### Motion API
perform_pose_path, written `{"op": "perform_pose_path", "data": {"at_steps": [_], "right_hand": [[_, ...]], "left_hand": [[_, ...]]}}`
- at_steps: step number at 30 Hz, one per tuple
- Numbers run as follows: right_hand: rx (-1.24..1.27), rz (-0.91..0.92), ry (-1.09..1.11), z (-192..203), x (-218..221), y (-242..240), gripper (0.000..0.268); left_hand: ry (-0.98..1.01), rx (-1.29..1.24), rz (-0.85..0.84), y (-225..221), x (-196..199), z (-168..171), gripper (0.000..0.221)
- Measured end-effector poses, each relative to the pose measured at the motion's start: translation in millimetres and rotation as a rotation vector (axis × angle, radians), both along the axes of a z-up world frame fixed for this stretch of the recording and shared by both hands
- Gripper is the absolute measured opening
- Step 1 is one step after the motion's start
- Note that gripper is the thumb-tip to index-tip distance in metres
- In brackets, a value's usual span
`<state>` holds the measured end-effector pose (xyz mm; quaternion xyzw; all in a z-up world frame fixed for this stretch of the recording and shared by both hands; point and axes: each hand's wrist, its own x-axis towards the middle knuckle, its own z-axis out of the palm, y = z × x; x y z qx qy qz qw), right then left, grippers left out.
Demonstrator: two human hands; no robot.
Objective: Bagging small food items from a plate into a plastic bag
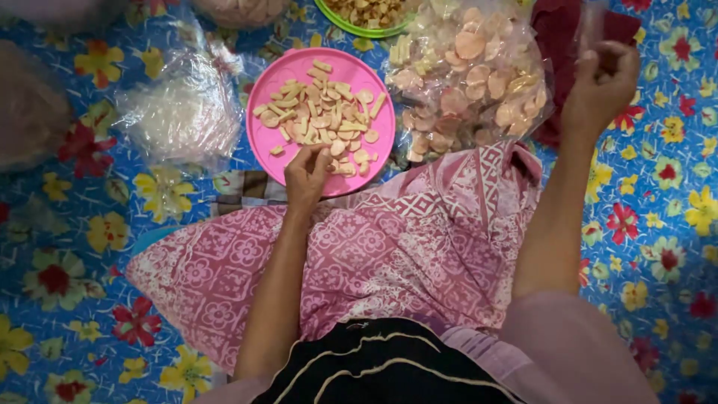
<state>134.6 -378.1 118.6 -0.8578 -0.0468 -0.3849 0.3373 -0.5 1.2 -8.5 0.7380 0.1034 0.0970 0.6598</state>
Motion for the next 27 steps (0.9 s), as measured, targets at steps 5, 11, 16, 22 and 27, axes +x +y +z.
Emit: {"op": "perform_pose_path", "data": {"at_steps": [5,11,16,22,27], "right_hand": [[-0.213,0.014,0.168,-32.6,1.7,2.9,0.013],[-0.051,0.193,0.177,-57.6,-33.6,88.6,0.021],[0.142,0.503,0.365,-94.3,-73.8,176.3,0.020],[0.125,0.737,0.644,-130.0,-112.2,218.1,0.014],[0.235,0.609,0.798,-140.5,-112.0,213.3,0.015]], "left_hand": [[0.001,0.033,0.008,-1.0,1.1,-4.4,0.014],[0.004,-0.151,0.037,-0.7,7.2,-44.0,0.014],[-0.031,-0.187,0.102,3.1,1.9,-35.8,0.010],[-0.057,-0.085,0.253,60.6,-6.8,-2.8,0.013],[-0.043,0.379,0.556,152.5,-16.0,-13.7,0.017]]}}
